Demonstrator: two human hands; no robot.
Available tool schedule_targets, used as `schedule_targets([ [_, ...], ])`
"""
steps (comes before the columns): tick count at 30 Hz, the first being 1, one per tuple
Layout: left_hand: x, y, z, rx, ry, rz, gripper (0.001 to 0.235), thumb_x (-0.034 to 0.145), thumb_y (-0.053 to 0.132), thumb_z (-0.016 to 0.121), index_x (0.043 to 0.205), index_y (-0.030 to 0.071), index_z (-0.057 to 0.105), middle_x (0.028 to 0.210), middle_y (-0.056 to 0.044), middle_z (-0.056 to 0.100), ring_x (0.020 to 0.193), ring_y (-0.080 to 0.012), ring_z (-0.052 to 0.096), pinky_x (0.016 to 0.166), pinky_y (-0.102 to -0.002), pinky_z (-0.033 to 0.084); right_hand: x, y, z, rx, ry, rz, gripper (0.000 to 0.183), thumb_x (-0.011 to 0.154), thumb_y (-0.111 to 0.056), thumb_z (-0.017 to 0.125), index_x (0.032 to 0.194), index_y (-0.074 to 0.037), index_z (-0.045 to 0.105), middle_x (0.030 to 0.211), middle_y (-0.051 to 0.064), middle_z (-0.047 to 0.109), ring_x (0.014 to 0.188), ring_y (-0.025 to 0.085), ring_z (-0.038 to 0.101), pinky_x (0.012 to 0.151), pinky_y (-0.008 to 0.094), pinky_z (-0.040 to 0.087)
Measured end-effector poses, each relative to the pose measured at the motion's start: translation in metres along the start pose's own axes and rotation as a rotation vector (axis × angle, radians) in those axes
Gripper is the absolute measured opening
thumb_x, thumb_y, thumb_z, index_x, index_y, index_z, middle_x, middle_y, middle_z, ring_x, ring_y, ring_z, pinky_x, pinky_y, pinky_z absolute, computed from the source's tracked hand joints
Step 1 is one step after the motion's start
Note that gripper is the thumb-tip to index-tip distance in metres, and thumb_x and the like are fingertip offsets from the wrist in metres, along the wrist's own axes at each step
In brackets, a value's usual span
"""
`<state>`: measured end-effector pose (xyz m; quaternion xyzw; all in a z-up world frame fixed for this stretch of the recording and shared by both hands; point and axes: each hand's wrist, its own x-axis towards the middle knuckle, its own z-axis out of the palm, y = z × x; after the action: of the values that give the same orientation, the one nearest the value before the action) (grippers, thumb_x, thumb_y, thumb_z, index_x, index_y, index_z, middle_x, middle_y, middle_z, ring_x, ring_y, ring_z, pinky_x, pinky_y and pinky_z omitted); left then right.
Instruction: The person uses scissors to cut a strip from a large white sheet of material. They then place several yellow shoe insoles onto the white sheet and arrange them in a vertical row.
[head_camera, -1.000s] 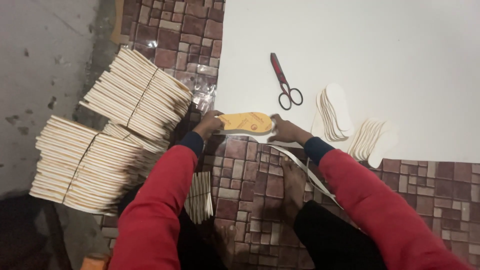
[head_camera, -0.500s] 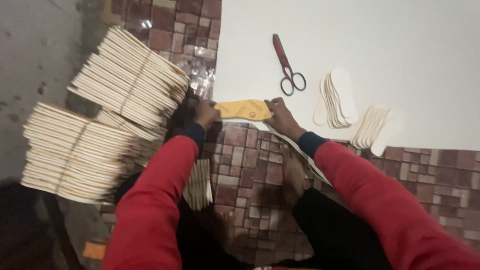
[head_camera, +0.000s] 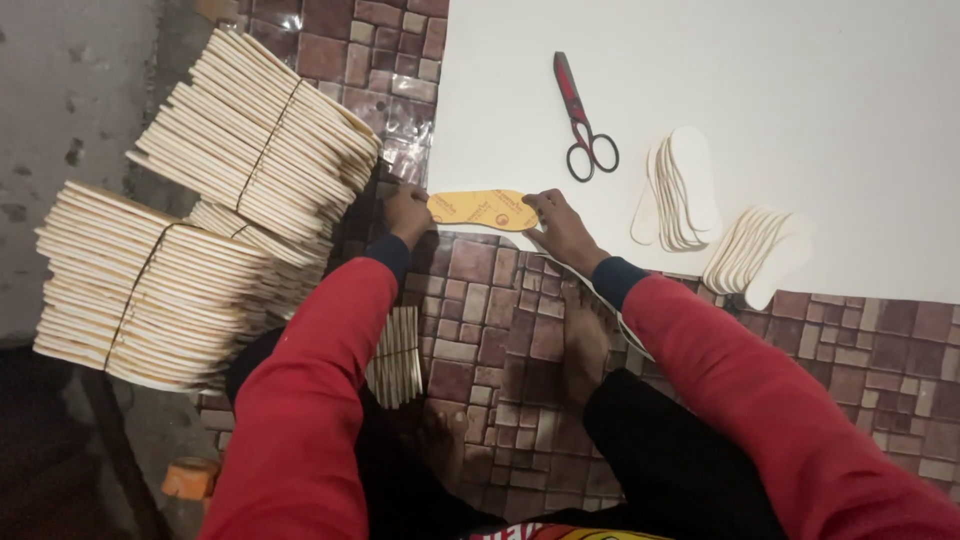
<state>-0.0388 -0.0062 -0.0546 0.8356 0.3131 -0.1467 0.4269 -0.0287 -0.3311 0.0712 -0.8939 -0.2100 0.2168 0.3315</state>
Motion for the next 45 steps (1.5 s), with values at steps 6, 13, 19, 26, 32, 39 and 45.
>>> schedule_targets([
  [6,-0.019,0.008,-0.02,0.043,-0.022,0.122,0.022,0.08,0.002,0.075,0.097,0.016,0.074,0.089,-0.006,0.074,0.098,-0.0273,0.074,0.093,-0.039,0.053,-0.008,-0.02,-0.006,-0.004,0.024,-0.072,0.052,0.092,-0.013,0.074,0.139,-0.008,0.055,0.119,0.021,0.051,0.102,0.044,0.067,0.08,0.056,0.059],
  [13,-0.032,0.017,-0.031,-0.024,-0.1,0.165,0.021,0.088,0.004,0.068,0.107,0.008,0.075,0.098,-0.014,0.074,0.103,-0.0318,0.073,0.094,-0.045,0.053,-0.004,-0.002,0.001,-0.007,0.007,-0.055,0.05,0.092,-0.011,0.074,0.139,-0.011,0.056,0.124,0.022,0.053,0.103,0.045,0.068,0.082,0.057,0.059],
  [19,-0.021,0.012,-0.023,0.058,-0.018,0.154,0.013,0.09,0.007,0.068,0.098,0.015,0.075,0.083,-0.007,0.073,0.086,-0.0244,0.076,0.086,-0.038,0.056,-0.003,-0.004,0.0,-0.031,0.031,-0.078,0.047,0.092,-0.015,0.074,0.136,-0.011,0.058,0.125,0.022,0.055,0.103,0.044,0.068,0.083,0.056,0.06],
  [26,-0.027,0.017,-0.023,0.079,-0.036,0.115,0.01,0.093,0.007,0.065,0.101,0.011,0.069,0.086,-0.008,0.072,0.087,-0.0253,0.076,0.085,-0.041,0.056,-0.001,0.004,0.005,-0.063,0.054,-0.072,0.039,0.092,-0.014,0.075,0.13,-0.009,0.064,0.122,0.021,0.058,0.102,0.041,0.068,0.081,0.052,0.06],
  [32,-0.035,0.026,-0.027,0.119,-0.052,0.062,0.014,0.088,0.006,0.071,0.098,0.016,0.07,0.09,-0.009,0.074,0.095,-0.0304,0.075,0.086,-0.042,0.058,-0.004,0.001,0.003,-0.086,0.038,-0.093,0.039,0.092,-0.016,0.074,0.13,-0.01,0.063,0.12,0.02,0.058,0.102,0.04,0.067,0.082,0.052,0.059],
  [39,-0.024,0.016,-0.019,0.091,-0.006,0.064,0.012,0.087,0.005,0.071,0.091,0.016,0.069,0.072,-0.007,0.074,0.077,-0.0263,0.077,0.075,-0.038,0.061,-0.002,-0.002,0.001,-0.082,0.039,-0.078,0.04,0.092,-0.015,0.076,0.13,-0.012,0.064,0.122,0.02,0.058,0.104,0.04,0.067,0.083,0.051,0.059],
  [45,-0.017,0.009,-0.013,0.152,-0.009,0.081,0.019,0.08,0.005,0.079,0.093,0.016,0.071,0.092,-0.013,0.077,0.099,-0.0342,0.075,0.088,-0.045,0.059,0.001,0.002,0.004,-0.071,0.03,-0.068,0.039,0.094,-0.016,0.073,0.131,-0.013,0.062,0.125,0.02,0.056,0.105,0.04,0.065,0.085,0.053,0.057],
])
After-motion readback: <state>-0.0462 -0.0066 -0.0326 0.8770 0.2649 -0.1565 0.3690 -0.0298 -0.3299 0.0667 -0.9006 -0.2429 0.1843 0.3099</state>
